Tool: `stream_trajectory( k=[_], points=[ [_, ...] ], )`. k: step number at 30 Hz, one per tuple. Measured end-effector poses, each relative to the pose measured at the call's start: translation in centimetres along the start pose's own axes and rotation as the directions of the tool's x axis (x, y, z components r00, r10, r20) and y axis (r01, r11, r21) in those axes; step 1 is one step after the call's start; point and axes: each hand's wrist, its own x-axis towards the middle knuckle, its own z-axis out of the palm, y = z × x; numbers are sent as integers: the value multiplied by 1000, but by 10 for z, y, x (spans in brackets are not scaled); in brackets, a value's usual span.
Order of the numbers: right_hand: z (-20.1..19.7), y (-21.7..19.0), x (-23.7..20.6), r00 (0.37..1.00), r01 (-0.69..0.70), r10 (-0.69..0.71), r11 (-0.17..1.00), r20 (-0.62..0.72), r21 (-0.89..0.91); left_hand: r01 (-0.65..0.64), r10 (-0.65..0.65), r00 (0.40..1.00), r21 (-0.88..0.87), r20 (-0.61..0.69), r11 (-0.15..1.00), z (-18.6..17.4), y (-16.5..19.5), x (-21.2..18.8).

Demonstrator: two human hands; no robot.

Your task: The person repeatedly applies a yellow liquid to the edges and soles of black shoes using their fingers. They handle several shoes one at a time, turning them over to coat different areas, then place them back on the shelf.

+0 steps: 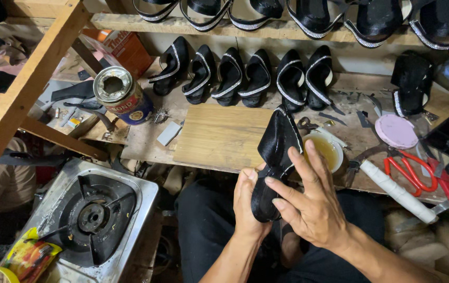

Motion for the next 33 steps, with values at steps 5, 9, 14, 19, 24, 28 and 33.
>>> stream_trajectory(
  k=[5, 9, 14, 19, 24, 28, 33],
  points=[
    [2, -2, -4, 994, 102, -103, 995, 23, 20, 26, -26, 999, 20, -20, 999, 4, 3, 0],
    [2, 0, -7, 989, 138, -142, 985, 33, 102, 36, -35, 999, 33, -27, 999, 10, 6, 0],
    [5, 2, -7, 984, 174, -177, 980, 30, 95, 93, -91, 992, 22, -83, 995, 14, 11, -2],
    [7, 4, -8, 982, 187, -190, 979, 22, 85, 127, -128, 988, -21, -85, 992, 15, 13, -4],
    [4, 6, -7, 957, 284, -287, 955, 32, 90, 161, -164, 981, -41, -102, 986, 17, 19, -6],
    [2, 7, -3, 953, 299, -301, 952, 38, 65, 205, -207, 960, -26, -189, 978, 18, 23, -5],
    [4, 4, -1, 950, 305, -309, 948, 40, 97, 245, -257, 954, -91, -154, 965, 20, 26, -5]
  ],
)
